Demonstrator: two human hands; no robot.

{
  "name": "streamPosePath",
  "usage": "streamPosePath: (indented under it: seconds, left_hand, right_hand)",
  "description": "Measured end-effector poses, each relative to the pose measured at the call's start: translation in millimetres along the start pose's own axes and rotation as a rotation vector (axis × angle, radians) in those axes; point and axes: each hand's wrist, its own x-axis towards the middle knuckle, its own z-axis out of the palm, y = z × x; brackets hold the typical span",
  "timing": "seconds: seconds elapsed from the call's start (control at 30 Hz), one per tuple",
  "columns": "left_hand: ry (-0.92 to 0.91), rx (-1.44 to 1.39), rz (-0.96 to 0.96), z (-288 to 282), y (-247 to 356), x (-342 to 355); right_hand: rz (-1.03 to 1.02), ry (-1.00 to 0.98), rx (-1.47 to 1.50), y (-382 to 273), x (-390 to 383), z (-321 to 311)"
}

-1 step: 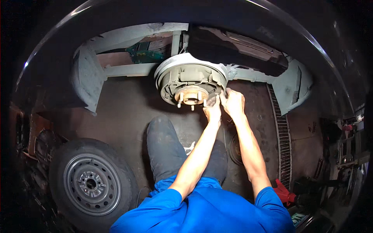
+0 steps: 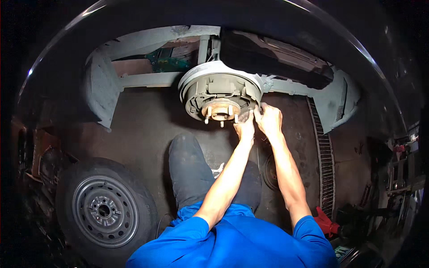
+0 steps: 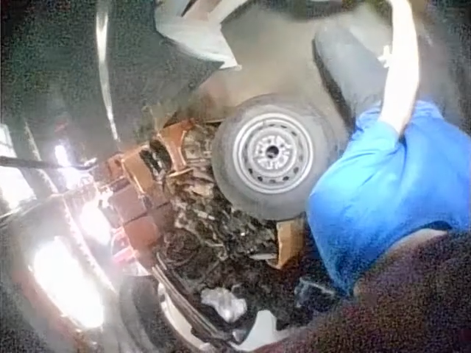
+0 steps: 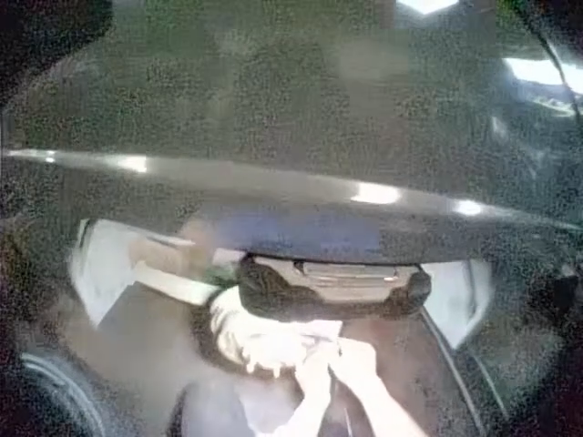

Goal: Removing springs and components from a car's drum brake assembly using tools.

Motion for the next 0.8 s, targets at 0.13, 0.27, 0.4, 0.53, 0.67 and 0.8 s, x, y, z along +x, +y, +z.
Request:
streamPosePath:
  seconds: [0.13, 0.27, 0.4, 0.53, 0.67, 0.8]
  left_hand:
    - [-0.042, 0.127, 0.097, 14.7, 11.8, -16.9]
    - [0.014, 0.130, 0.133, 12.0, 10.7, -13.1]
    - [0.030, 0.301, 0.216, 11.2, 12.1, -17.4]
    - [0.038, 0.371, 0.119, 24.5, 25.3, -28.0]
    - [0.021, 0.416, 0.192, 20.4, 24.4, -26.3]
    - [0.016, 0.181, 0.053, 17.4, 16.9, -20.8]
  right_hand:
    - [0.063, 0.029, 0.023, 1.7, -3.4, -8.6]
    - [0.138, -0.008, 0.077, -11.6, -1.3, -14.5]
    - [0.232, -0.079, 0.152, -8.4, -4.2, -15.8]
    - [0.261, -0.082, 0.159, -9.9, -3.2, -18.1]
    - [0.198, -0.094, 0.087, -7.4, 2.1, -16.5]
    - [0.160, -0.052, 0.147, -4.9, -2.2, -15.8]
